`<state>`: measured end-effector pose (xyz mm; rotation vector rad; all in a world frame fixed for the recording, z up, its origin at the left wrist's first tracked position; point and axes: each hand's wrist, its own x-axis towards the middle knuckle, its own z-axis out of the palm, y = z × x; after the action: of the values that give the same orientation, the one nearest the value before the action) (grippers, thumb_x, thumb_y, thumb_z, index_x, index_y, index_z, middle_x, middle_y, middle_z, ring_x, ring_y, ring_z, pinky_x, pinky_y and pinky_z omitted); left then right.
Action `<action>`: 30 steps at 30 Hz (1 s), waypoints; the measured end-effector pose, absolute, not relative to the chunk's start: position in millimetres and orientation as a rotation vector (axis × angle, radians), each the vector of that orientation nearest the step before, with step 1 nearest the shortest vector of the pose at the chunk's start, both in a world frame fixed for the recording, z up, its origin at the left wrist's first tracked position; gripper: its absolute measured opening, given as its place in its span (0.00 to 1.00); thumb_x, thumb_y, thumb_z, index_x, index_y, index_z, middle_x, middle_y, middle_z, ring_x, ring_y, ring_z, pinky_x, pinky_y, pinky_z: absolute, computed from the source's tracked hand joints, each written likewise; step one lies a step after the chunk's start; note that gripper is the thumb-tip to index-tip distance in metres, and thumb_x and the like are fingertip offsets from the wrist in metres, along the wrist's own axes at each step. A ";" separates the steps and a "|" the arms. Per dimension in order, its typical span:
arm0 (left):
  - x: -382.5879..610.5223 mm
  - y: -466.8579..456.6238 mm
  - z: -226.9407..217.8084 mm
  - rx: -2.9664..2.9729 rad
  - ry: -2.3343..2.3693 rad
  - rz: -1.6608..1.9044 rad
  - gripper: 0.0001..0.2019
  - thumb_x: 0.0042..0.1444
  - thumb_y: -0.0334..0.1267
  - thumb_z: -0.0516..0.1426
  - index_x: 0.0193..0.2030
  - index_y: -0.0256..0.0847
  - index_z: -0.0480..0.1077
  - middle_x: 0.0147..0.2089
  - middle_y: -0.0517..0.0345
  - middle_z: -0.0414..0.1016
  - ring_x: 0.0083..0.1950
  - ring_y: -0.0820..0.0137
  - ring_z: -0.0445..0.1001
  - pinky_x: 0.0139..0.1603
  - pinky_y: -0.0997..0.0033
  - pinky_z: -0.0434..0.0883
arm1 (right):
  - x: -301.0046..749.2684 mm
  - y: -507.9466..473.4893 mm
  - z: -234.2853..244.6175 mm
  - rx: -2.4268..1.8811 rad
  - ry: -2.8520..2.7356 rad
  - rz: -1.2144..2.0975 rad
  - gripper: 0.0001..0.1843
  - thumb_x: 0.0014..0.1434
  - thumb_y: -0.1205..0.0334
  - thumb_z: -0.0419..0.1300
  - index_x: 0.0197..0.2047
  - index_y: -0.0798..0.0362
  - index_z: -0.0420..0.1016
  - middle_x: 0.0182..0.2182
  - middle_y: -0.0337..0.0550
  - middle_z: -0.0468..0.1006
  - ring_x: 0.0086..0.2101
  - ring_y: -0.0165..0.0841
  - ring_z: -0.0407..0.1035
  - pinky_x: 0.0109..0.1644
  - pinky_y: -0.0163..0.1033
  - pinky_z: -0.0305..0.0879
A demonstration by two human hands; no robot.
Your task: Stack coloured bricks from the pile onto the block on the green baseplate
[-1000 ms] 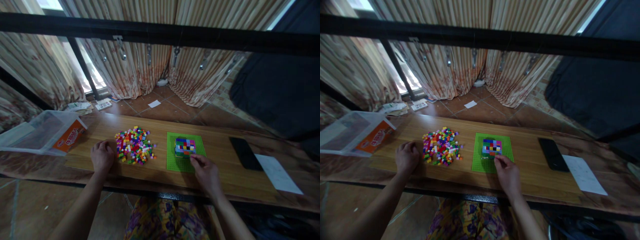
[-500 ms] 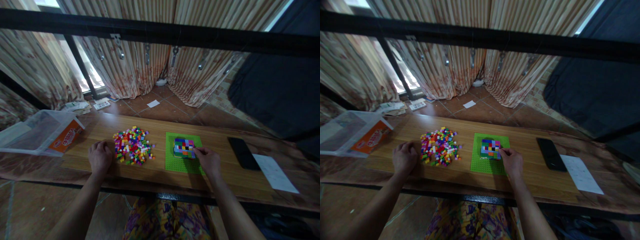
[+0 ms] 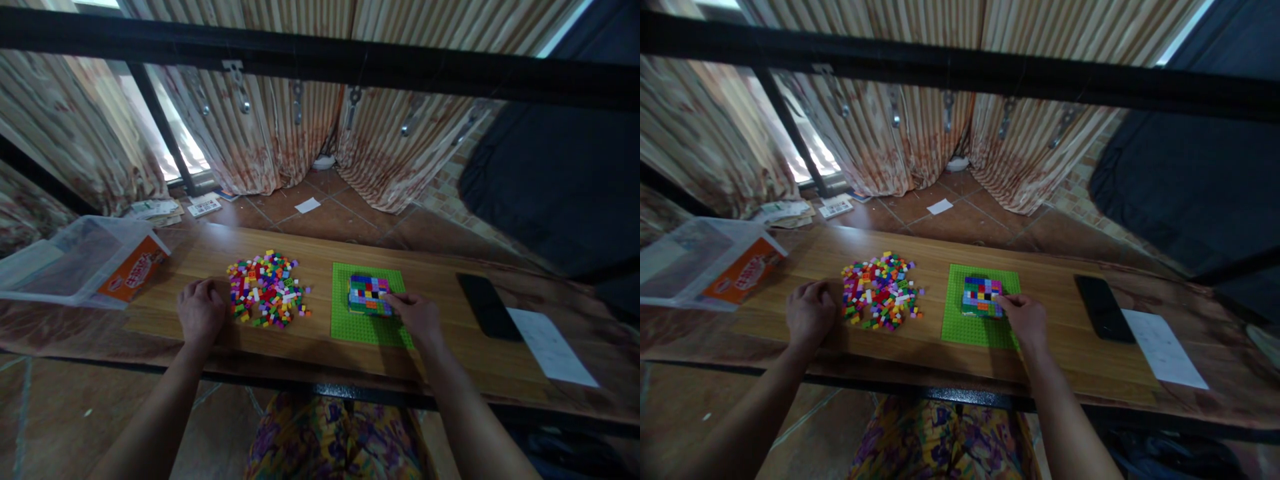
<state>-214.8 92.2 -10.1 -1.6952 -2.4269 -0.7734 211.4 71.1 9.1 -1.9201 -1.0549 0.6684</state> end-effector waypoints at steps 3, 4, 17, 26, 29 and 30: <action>-214.2 92.1 -9.0 -1.693 -2.425 -0.772 0.18 0.55 0.35 0.48 0.47 0.33 0.73 0.51 0.40 0.73 0.54 0.53 0.68 0.59 0.54 0.64 | 212.1 73.2 7.8 -1.900 -0.964 0.764 0.24 0.36 0.43 0.69 0.25 0.58 0.80 0.14 0.39 0.73 0.17 0.28 0.62 0.21 0.34 0.58; -214.1 92.2 -8.8 -1.689 -2.423 -0.776 0.18 0.55 0.35 0.48 0.47 0.34 0.74 0.50 0.41 0.73 0.54 0.53 0.68 0.59 0.54 0.64 | 211.9 73.8 8.1 -1.886 -0.947 0.789 0.24 0.35 0.44 0.70 0.25 0.58 0.80 0.14 0.38 0.72 0.16 0.27 0.61 0.21 0.34 0.58; -214.8 92.5 -11.0 -1.675 -2.425 -0.802 0.18 0.56 0.37 0.48 0.47 0.36 0.73 0.51 0.42 0.72 0.54 0.54 0.67 0.58 0.54 0.64 | 204.4 47.5 15.0 -1.724 -0.750 0.653 0.29 0.44 0.36 0.64 0.29 0.58 0.78 0.22 0.44 0.76 0.20 0.28 0.64 0.24 0.34 0.61; -213.9 91.7 -10.3 -1.666 -2.439 -0.753 0.19 0.57 0.36 0.48 0.49 0.34 0.74 0.51 0.42 0.72 0.53 0.54 0.67 0.58 0.55 0.64 | 176.9 26.3 29.0 -1.661 -0.833 0.589 0.25 0.53 0.39 0.60 0.32 0.57 0.78 0.24 0.44 0.76 0.23 0.29 0.65 0.27 0.34 0.61; -213.6 91.4 -10.9 -1.669 -2.427 -0.749 0.19 0.57 0.36 0.48 0.49 0.34 0.74 0.51 0.42 0.72 0.53 0.54 0.67 0.58 0.55 0.64 | 157.9 20.9 32.4 -1.650 -0.942 0.586 0.24 0.55 0.40 0.58 0.32 0.56 0.78 0.24 0.45 0.77 0.25 0.32 0.69 0.29 0.36 0.64; -213.4 91.2 -10.9 -1.670 -2.425 -0.750 0.19 0.57 0.35 0.48 0.49 0.33 0.74 0.51 0.42 0.73 0.53 0.54 0.67 0.58 0.55 0.64 | 152.4 19.2 31.7 -1.643 -0.977 0.589 0.24 0.56 0.41 0.58 0.32 0.56 0.78 0.25 0.46 0.78 0.26 0.33 0.70 0.30 0.36 0.65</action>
<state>-213.4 91.2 -10.9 -1.6704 -2.4252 -0.7504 152.4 19.2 31.7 -1.6430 -0.9771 0.5887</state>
